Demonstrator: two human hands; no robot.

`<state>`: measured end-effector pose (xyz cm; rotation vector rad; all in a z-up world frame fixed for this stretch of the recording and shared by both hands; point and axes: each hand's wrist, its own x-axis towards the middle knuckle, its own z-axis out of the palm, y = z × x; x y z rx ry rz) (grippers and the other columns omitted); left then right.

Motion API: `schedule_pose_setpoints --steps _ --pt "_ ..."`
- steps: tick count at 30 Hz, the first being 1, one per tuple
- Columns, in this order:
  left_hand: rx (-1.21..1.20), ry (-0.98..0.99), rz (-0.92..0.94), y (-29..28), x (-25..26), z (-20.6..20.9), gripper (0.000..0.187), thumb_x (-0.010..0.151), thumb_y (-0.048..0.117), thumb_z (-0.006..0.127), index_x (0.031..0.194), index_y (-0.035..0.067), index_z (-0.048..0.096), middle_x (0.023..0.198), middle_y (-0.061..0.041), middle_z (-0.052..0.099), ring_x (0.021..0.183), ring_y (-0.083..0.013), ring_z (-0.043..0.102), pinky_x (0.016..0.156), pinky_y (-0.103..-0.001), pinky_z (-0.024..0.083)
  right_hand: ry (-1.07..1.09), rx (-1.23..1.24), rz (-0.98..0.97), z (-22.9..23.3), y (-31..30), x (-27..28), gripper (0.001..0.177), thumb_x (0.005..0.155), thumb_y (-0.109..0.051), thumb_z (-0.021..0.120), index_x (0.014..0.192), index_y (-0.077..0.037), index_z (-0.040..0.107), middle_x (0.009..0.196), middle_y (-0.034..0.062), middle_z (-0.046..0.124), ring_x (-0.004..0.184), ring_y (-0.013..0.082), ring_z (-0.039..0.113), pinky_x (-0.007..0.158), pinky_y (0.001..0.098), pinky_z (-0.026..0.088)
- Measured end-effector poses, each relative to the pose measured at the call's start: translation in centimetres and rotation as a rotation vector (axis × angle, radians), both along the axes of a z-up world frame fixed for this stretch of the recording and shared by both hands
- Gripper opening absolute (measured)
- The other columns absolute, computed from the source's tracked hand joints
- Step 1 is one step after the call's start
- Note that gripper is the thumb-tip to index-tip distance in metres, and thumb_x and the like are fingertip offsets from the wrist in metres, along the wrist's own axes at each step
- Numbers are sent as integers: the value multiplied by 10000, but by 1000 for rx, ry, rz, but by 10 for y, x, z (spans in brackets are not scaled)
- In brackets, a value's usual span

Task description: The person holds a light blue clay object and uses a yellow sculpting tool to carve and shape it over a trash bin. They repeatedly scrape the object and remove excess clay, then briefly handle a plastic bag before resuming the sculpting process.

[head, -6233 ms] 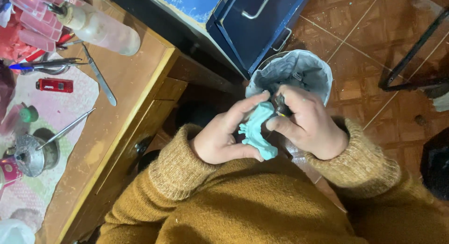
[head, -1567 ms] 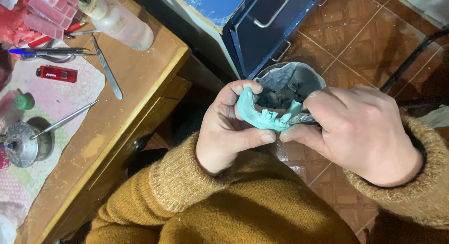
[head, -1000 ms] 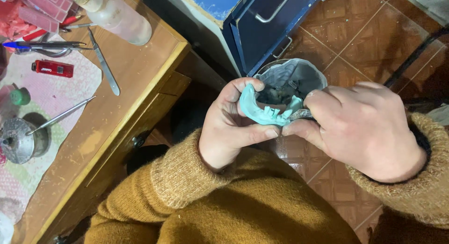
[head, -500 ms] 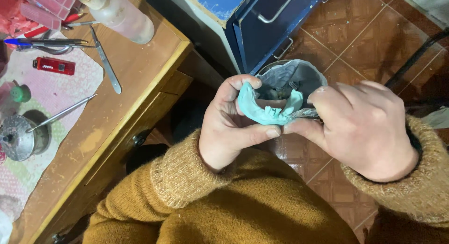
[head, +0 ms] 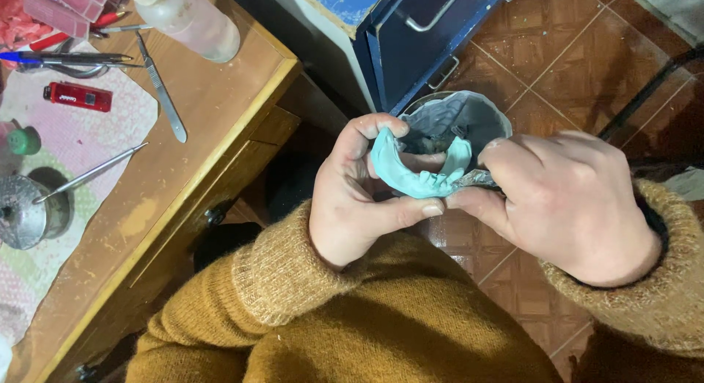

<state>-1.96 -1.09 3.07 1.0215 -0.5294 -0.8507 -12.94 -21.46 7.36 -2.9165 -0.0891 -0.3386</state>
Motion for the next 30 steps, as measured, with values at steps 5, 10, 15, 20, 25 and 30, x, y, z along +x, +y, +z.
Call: schedule_pose_setpoints --steps 5,10,15,20,25,30 --pt "44 66 1 -2 0 2 681 869 -102 803 1400 41 402 1240 -193 711 1188 -228 701 1077 -393 594 49 -65 2 2 0 2 483 648 -459 892 687 -86 587 567 68 598 486 246 609 478 367 472" --pt "44 70 13 -3 0 -1 684 862 -112 801 1398 28 400 1231 -185 707 1176 -220 698 1066 -383 594 64 -86 6 1 -1 3 492 680 -478 883 677 -90 580 558 69 597 479 243 609 476 362 474" --pt "45 97 11 -4 0 -1 683 858 -112 793 1398 16 394 1225 -178 706 1161 -215 699 1049 -378 593 55 -84 9 -4 -1 3 487 697 -487 870 689 -92 586 562 67 610 481 241 618 474 356 475" --pt "82 -82 50 -3 1 -2 695 874 -108 814 1415 24 398 1252 -170 699 1196 -197 683 1095 -369 582 44 -73 -2 -6 -1 3 495 736 -483 874 683 -95 570 555 59 597 461 225 601 475 356 464" --pt "1 83 3 -3 2 -6 693 875 -126 788 1428 31 403 1268 -179 692 1218 -223 685 1079 -380 580 -158 -131 53 -16 -15 -2 544 752 -565 801 669 -81 566 521 39 532 437 199 544 469 354 416" --pt "-87 213 -78 0 4 -11 683 909 -143 747 1469 28 397 1257 -216 681 1199 -255 675 1051 -372 554 -370 -134 35 -14 -23 -13 611 854 -630 745 816 -34 617 640 69 531 565 232 557 584 355 423"
